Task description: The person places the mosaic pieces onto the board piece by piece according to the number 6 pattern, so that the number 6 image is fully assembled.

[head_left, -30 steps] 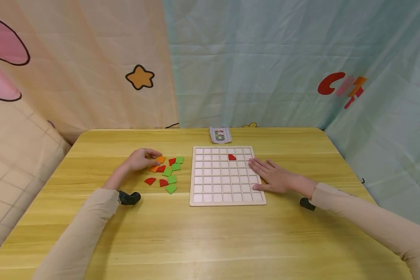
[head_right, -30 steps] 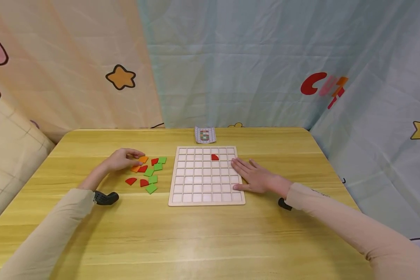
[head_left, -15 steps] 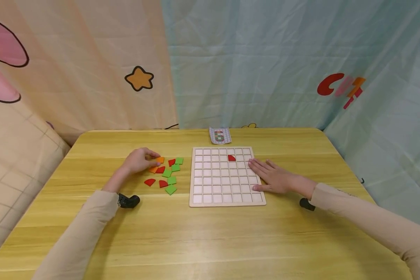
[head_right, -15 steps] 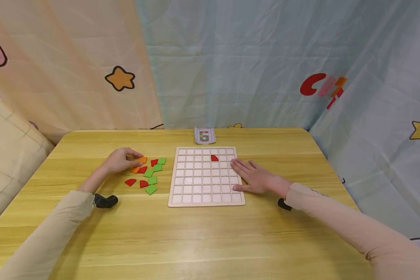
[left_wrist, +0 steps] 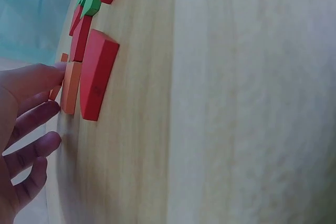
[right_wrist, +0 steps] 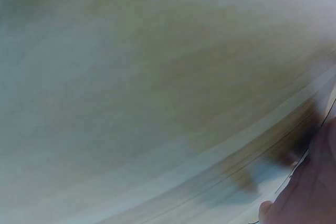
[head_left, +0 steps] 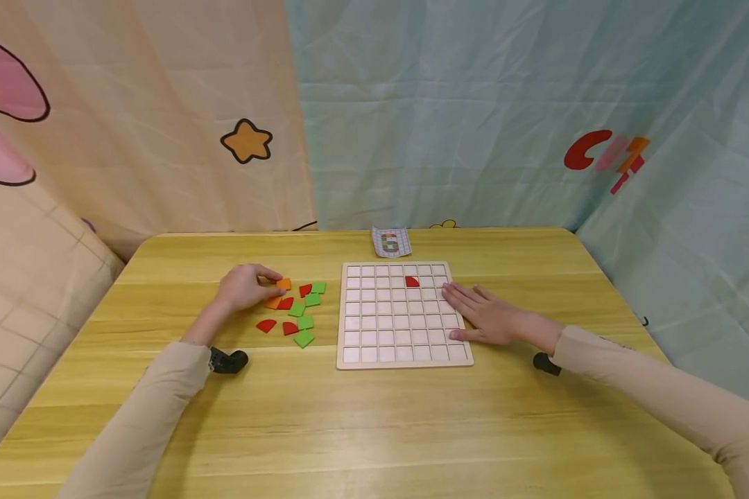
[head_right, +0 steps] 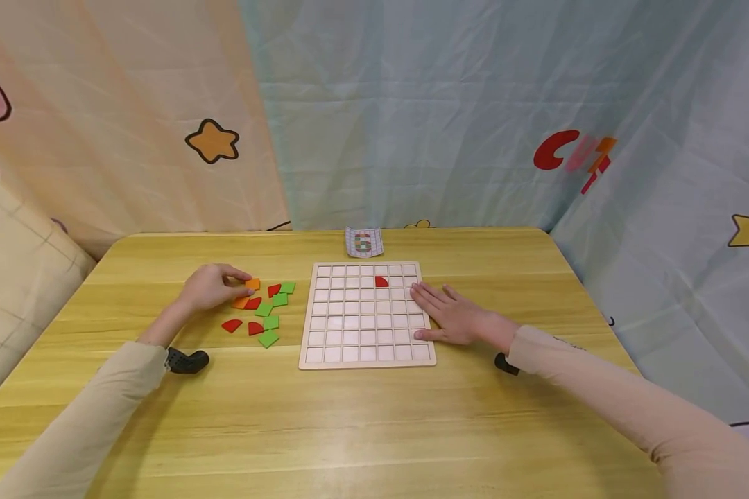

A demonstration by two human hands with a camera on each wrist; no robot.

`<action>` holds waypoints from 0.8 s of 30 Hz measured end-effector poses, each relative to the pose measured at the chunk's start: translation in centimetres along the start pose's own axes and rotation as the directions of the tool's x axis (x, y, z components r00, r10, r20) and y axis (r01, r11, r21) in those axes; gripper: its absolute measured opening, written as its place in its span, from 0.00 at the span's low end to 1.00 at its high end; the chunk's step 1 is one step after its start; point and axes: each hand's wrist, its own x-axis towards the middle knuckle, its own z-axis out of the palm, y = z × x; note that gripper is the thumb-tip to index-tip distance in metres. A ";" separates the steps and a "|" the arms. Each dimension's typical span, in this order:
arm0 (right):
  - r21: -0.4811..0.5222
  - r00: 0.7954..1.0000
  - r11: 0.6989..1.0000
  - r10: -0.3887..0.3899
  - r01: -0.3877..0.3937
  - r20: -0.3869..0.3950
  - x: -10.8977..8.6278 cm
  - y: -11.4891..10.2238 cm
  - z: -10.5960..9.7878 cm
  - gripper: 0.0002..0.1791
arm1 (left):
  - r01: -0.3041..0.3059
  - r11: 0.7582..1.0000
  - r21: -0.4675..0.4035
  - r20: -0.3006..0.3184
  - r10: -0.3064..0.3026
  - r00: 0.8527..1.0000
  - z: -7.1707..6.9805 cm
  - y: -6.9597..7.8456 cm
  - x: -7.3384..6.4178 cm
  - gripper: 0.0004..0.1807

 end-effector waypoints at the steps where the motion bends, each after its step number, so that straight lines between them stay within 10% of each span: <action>1: -0.001 1.000 1.000 -0.001 0.001 -0.002 0.0 0.0 0.1 0.48 | 0.000 1.000 0.004 -0.005 0.000 1.000 0.0 0.1 0.0 0.21; 24: -0.019 1.000 1.000 0.020 -0.020 -0.001 0.1 0.6 0.7 0.49 | -0.021 1.000 0.022 -0.074 0.023 0.997 0.5 3.6 -0.2 0.20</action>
